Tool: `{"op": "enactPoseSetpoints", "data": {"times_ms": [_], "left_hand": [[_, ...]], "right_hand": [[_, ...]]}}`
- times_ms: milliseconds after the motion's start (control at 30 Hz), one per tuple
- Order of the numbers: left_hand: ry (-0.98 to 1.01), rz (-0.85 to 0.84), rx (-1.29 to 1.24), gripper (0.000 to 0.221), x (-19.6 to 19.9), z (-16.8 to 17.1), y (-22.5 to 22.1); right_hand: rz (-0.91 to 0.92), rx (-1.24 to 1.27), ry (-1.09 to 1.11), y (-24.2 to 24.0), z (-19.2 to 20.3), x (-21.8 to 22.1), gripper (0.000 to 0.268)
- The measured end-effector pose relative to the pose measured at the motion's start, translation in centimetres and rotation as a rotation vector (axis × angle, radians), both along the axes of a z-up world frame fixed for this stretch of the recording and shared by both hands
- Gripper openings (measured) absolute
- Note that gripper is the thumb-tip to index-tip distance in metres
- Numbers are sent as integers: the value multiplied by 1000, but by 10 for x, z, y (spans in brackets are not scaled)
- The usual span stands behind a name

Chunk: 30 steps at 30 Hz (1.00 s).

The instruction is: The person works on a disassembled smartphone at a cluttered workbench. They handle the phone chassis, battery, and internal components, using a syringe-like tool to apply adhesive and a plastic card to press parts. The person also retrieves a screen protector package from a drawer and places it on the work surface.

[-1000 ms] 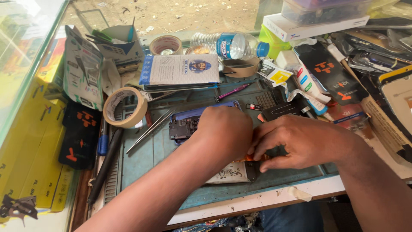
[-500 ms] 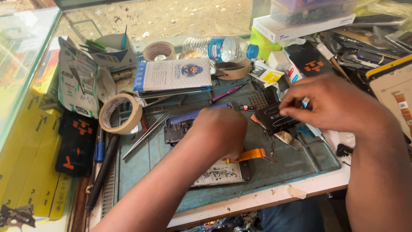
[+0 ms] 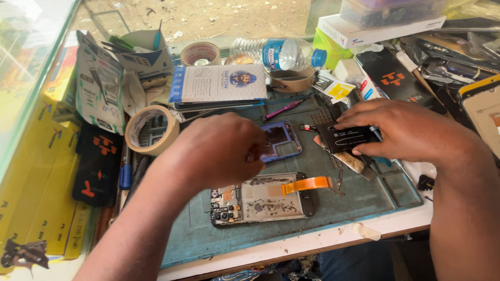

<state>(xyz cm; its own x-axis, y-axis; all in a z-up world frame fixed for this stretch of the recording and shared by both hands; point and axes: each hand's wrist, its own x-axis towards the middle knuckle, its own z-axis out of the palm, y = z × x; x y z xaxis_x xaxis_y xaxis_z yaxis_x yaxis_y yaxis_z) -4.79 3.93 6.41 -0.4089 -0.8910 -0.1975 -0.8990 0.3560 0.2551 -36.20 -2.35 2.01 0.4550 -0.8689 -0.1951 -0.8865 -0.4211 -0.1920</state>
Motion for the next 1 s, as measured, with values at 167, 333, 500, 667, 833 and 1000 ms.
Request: {"op": "enactPoseSetpoints", "data": {"times_ms": [167, 333, 500, 667, 833, 1000], "left_hand": [[155, 0, -22, 20, 18, -7, 0], [169, -9, -159, 13, 35, -18, -2], [110, 83, -141, 10, 45, -19, -4], [78, 101, -192, 9, 52, -27, -10], [63, 141, -195, 12, 58, -33, -15], [54, 130, -201, 11, 57, -38, -16]], "right_hand": [[-209, -58, 255, 3, 4, 7, 38], [193, -590, -392, 8, 2, 11, 27], [150, -261, -808, 26, 3, 21, 17], [472, -5, -586, 28, 4, 78, 22], [269, 247, -460, 44, 5, 124, 38], [300, 336, -471, 39, -9, 127, 36]]}}
